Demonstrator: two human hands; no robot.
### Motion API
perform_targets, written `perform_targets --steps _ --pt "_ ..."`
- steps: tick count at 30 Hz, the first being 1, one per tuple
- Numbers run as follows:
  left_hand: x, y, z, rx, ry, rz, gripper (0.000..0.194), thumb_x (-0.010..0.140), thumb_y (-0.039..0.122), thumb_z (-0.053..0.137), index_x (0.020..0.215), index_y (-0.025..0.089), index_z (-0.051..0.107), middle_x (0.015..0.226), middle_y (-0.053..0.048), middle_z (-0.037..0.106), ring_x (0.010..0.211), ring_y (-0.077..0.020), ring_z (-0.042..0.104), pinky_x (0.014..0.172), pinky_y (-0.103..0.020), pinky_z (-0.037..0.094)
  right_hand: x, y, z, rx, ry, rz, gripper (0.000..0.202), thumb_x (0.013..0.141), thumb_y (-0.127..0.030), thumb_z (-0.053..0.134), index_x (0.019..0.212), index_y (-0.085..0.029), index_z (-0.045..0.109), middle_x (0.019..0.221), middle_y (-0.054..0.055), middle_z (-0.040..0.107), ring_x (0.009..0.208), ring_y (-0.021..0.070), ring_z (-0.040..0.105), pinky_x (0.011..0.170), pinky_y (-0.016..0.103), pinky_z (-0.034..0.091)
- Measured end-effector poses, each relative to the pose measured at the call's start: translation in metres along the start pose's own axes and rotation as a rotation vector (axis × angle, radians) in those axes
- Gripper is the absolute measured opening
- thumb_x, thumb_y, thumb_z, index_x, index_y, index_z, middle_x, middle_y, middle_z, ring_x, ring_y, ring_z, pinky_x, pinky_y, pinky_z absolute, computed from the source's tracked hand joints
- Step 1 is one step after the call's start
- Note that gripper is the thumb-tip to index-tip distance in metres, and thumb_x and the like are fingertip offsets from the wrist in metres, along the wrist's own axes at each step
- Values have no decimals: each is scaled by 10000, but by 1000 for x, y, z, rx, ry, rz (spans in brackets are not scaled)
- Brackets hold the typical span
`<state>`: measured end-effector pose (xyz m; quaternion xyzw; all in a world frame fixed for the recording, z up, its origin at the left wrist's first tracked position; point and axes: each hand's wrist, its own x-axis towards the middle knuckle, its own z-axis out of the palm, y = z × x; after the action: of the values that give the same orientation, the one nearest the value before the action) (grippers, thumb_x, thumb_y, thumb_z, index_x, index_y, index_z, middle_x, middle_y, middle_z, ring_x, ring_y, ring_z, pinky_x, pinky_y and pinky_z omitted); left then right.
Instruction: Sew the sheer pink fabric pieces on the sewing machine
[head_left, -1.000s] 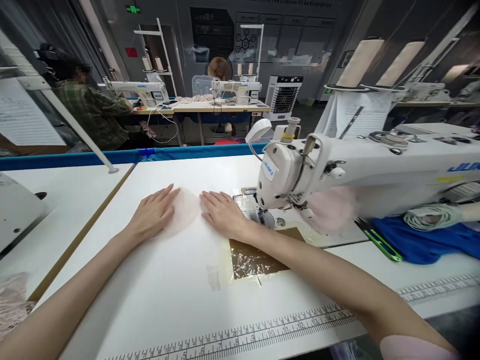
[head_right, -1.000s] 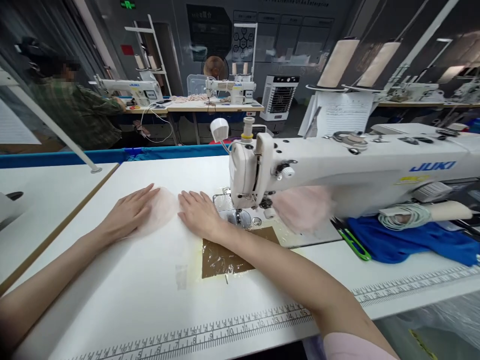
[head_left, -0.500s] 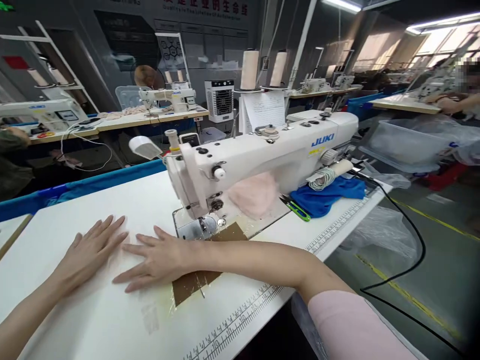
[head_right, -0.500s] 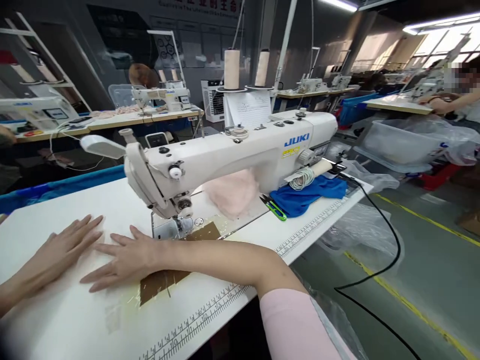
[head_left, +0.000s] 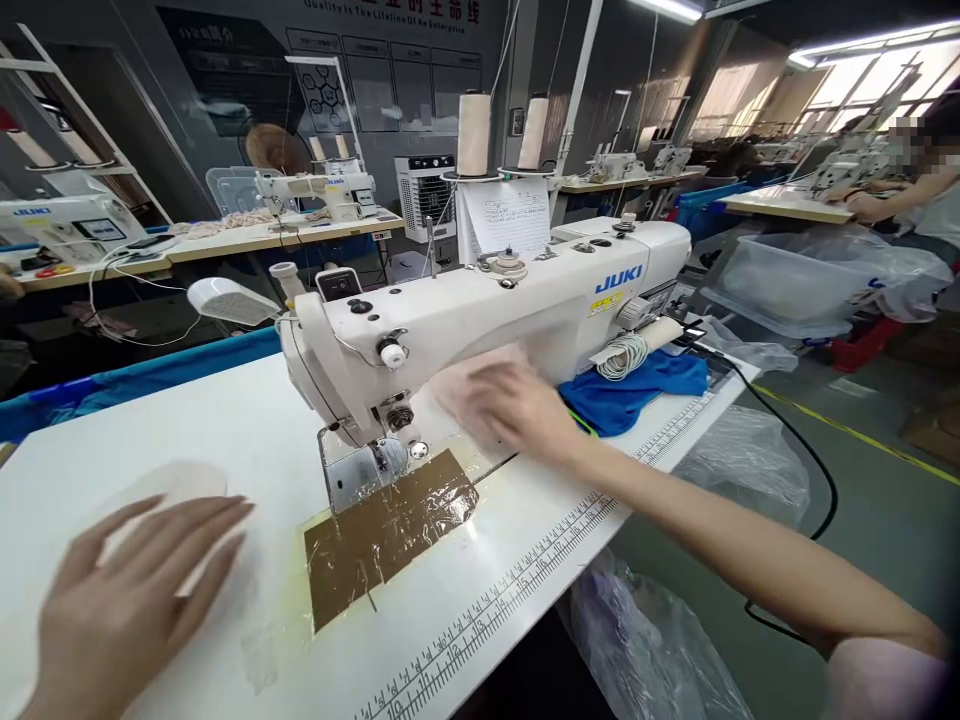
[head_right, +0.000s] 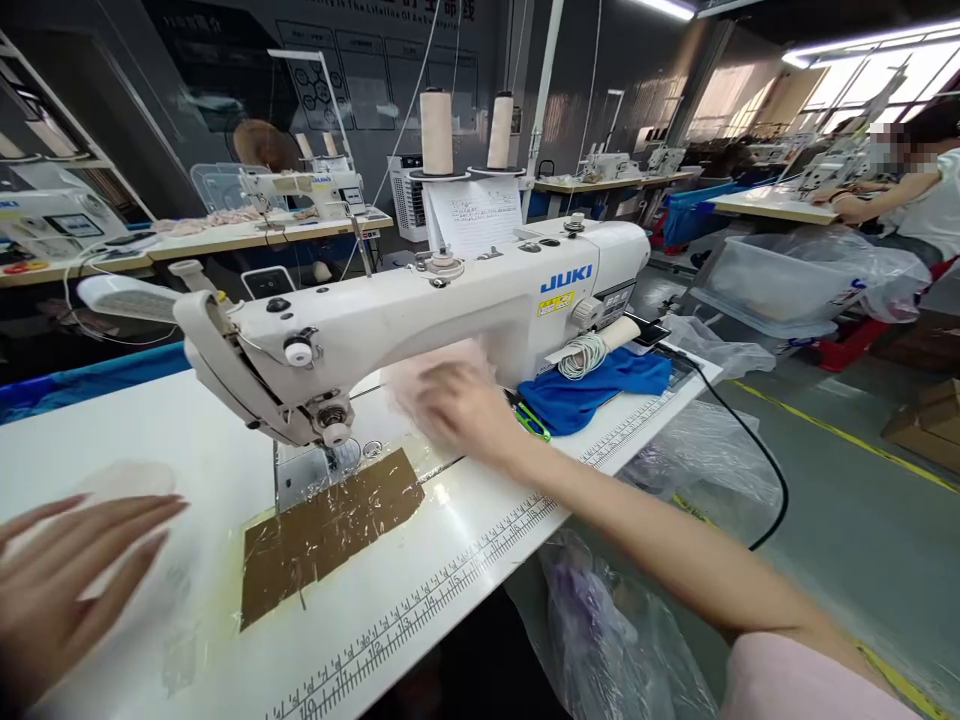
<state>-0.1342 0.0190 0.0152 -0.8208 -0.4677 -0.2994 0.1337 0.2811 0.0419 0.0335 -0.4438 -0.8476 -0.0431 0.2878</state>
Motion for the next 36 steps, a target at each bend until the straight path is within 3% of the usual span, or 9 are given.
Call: perform_targets --steps 2,5,11,15,18,23,28,32,36 --pt "6 41 1 -4 12 226 415 826 318 509 1200 494 552 944 69 742 815 -256 704 931 -504 430 11 25 -4 -102 23 187 317 906 -262 493 1175 -179 638 1257 151 555 1191 326 453 970 508 411" --pt "15 88 9 -111 -20 400 339 845 189 524 1140 329 613 931 36 742 781 -193 698 927 -429 438 21 39 -4 -117 1 237 321 937 -291 430 1133 -190 664 1127 140 609 1119 324 487 942 497 411" --pt "22 138 28 -329 -47 436 192 882 144 500 1008 186 639 911 -16 732 798 -165 667 893 -396 478 11 17 -9 -30 -164 -20 292 774 -169 569 1043 -217 671 1129 54 643 1006 239 570 911 389 428" --pt "21 149 35 -394 -20 425 184 879 135 497 970 192 646 859 -12 732 757 -162 667 833 -374 524 -2 10 -11 -40 -258 -200 500 650 -2 533 1084 -222 647 1275 62 574 1176 257 482 998 436 354" --pt "17 147 38 -414 -14 374 209 873 132 496 988 212 650 862 -16 734 752 -169 672 822 -383 537 -4 14 -9 -49 -219 -193 324 754 -47 544 986 -225 683 1232 70 610 1144 257 507 993 452 348" --pt "15 144 38 -436 -23 360 209 880 135 486 982 216 649 853 -14 732 742 -164 667 808 -381 535 5 20 -6 183 -25 180 232 921 -266 472 925 -216 699 961 53 705 908 217 612 819 349 452" --pt "16 144 36 -419 -24 380 191 889 132 489 976 186 650 864 -21 727 767 -167 661 810 -368 517 10 21 -7 244 100 296 269 869 -196 429 916 -185 693 845 24 705 742 181 636 707 294 481" --pt "22 151 37 -309 -151 386 276 922 218 469 1158 182 607 1104 -61 697 996 -219 648 882 -398 512 12 21 -6 268 191 267 335 751 -102 436 932 -208 696 943 31 706 904 190 634 833 312 484" --pt "54 172 60 -251 -280 392 488 945 374 436 1393 183 402 1411 -113 491 1295 -273 466 1038 -460 433 16 23 -4 250 197 251 191 806 -186 527 852 -206 712 875 46 706 854 207 632 791 317 489"
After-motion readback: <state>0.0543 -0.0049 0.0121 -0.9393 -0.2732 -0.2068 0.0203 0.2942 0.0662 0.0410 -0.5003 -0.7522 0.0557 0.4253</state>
